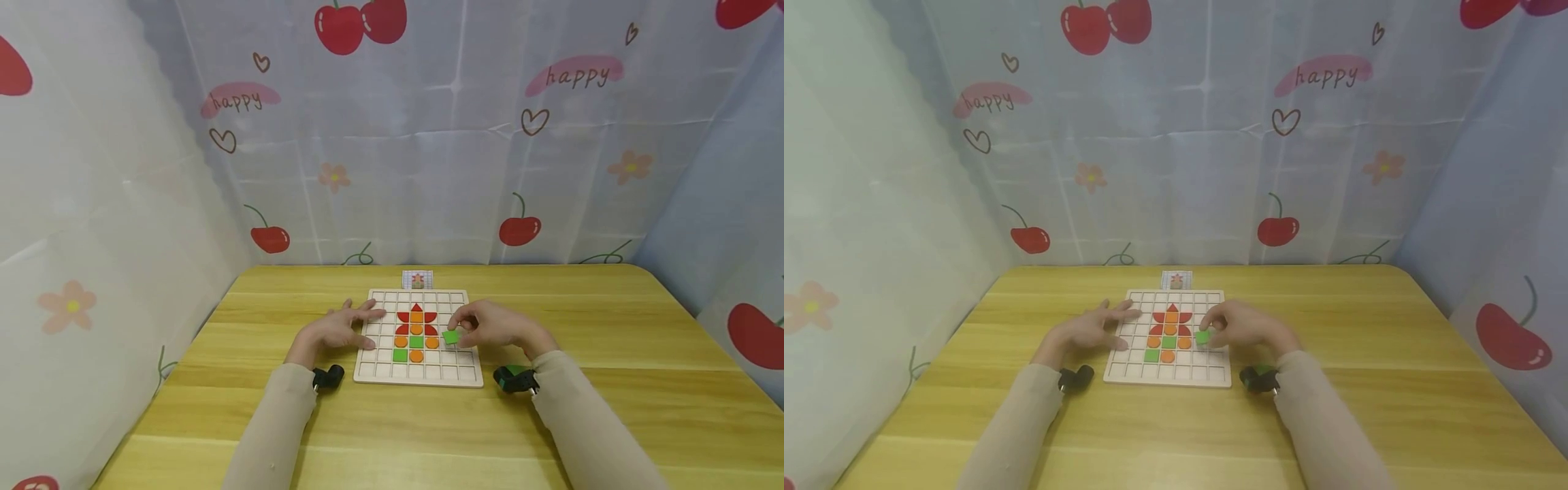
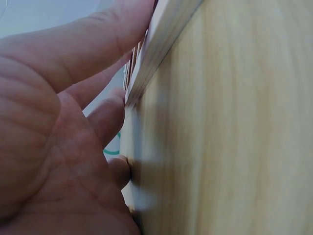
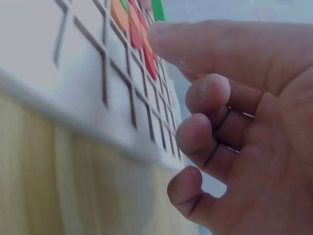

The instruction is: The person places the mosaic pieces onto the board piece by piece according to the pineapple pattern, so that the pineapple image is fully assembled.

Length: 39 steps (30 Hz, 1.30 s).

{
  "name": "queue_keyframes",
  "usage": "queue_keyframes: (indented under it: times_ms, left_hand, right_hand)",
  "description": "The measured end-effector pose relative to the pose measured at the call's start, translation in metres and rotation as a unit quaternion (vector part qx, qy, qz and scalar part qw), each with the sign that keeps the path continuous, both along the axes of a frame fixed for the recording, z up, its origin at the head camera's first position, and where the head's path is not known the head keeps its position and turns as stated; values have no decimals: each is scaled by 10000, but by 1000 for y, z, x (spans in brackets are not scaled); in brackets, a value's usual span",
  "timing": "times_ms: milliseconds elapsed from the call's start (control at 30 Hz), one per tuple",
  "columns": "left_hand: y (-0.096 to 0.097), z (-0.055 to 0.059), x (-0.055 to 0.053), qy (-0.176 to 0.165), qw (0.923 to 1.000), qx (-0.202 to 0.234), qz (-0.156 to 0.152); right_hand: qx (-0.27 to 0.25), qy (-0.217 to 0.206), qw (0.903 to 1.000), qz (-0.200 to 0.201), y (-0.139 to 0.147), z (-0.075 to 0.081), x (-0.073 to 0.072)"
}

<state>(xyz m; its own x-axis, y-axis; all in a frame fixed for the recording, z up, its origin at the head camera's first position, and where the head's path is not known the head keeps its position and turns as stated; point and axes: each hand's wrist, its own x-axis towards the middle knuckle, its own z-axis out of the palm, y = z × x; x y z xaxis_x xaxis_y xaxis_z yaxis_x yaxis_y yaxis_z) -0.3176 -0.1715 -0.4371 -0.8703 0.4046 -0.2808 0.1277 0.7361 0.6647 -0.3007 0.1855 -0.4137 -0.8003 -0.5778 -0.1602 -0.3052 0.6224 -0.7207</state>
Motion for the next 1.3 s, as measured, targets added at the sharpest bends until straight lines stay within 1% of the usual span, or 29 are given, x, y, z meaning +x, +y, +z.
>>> queue_keyframes:
  times_ms: [133,267,400,567,700,867,1000,1300]
  left_hand:
    - [0,1,0,4,10000,-20,-13]
    - [0,1,0,-11,10000,-15,-3]
    - [-1,0,0,-13,10000,-6,-13]
    - [0,0,0,-7,10000,3,-70]
    - [-1,0,0,8,10000,0,-74]
    - [-2,1,1,6,10000,3,3]
    - [-1,1,1,-4,10000,-31,11]
    - [-1,3,2,69,9999,-60,-94]
  right_hand:
    - [-25,26,10000,65,-16,1,4]
    - [94,-186,9998,-29,-29,0,9]
    - [225,-402,9986,-251,-38,-2,13]
    - [436,-454,9964,-572,-44,-1,20]
    - [651,-403,9949,-663,-48,0,23]
    - [837,-216,9945,-585,-51,0,25]
    - [830,-143,9950,-540,-51,1,25]
    - [765,10,9958,-509,-54,2,26]
